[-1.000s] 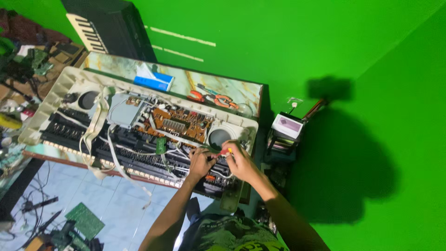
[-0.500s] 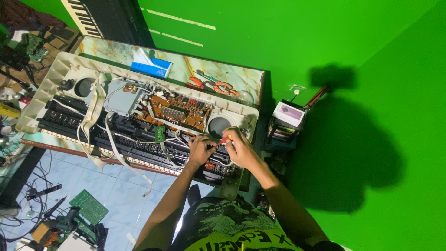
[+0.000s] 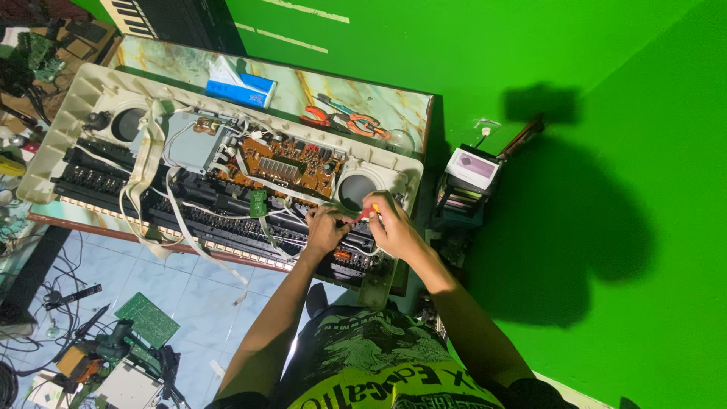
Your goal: The person unscrews and removes a internal speaker from an electronic keyboard using a screwdriver, and kemudian separates wires from the internal circuit board.
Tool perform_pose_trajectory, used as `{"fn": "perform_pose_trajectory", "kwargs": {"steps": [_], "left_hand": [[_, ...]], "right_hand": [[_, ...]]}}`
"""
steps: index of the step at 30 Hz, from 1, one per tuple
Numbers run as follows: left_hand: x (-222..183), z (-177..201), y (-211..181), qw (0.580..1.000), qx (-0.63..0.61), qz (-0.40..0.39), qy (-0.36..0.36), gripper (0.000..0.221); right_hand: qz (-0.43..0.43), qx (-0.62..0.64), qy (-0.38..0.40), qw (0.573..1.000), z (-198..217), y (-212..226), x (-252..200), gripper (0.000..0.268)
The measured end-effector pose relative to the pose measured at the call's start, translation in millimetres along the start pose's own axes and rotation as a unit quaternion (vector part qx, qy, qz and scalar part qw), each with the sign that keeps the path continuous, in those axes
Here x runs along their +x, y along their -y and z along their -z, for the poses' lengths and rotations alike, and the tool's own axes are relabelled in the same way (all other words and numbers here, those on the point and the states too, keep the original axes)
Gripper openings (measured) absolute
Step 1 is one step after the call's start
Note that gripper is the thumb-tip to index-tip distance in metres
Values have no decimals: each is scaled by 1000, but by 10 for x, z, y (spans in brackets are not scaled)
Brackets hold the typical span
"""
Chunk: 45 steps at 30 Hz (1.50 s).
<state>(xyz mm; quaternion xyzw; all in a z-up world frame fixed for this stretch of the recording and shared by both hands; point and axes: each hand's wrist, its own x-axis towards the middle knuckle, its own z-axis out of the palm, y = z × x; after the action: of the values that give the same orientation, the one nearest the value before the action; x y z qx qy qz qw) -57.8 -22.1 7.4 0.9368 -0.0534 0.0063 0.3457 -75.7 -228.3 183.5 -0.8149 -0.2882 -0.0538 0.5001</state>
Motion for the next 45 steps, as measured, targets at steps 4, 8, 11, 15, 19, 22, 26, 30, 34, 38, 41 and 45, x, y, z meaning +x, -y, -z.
{"fn": "perform_pose_trajectory", "kwargs": {"steps": [4,8,11,15,19,22,26,30,34,38,41,45], "left_hand": [[-18,21,-25,1000,-3,-7,-6,22],[-4,39,-27,1000,1,-6,-8,23],[-16,36,-30,1000,-1,-8,-8,23],[-20,36,-36,1000,-6,-12,-7,22],[-15,36,-33,1000,-1,-15,-11,23],[-23,36,-30,1000,3,-21,-19,23],[-44,45,-50,999,-5,-27,-25,22],[-45,117,-105,999,-14,-37,-22,18],[-14,163,-150,999,-7,-32,-25,16],[-33,140,-139,998,-9,-45,-38,17],[-45,148,-138,998,-10,-49,-41,17],[-42,182,-176,999,-12,-38,-37,16]], "right_hand": [[18,-12,-3,1000,-15,-5,1,21],[4,-17,1,1000,-24,-26,13,22],[6,-10,3,1000,-29,-38,-6,22],[23,-12,-2,1000,-50,-43,-15,21],[33,-18,-5,999,-50,-11,-7,22],[37,-30,-1,999,-42,27,3,21],[28,-18,12,999,-38,43,8,19],[24,10,37,999,-14,94,66,16],[44,-7,27,999,9,199,91,18],[33,12,36,999,-20,187,106,17],[38,16,38,998,-36,177,105,17],[40,17,37,998,-30,178,108,17]]}}
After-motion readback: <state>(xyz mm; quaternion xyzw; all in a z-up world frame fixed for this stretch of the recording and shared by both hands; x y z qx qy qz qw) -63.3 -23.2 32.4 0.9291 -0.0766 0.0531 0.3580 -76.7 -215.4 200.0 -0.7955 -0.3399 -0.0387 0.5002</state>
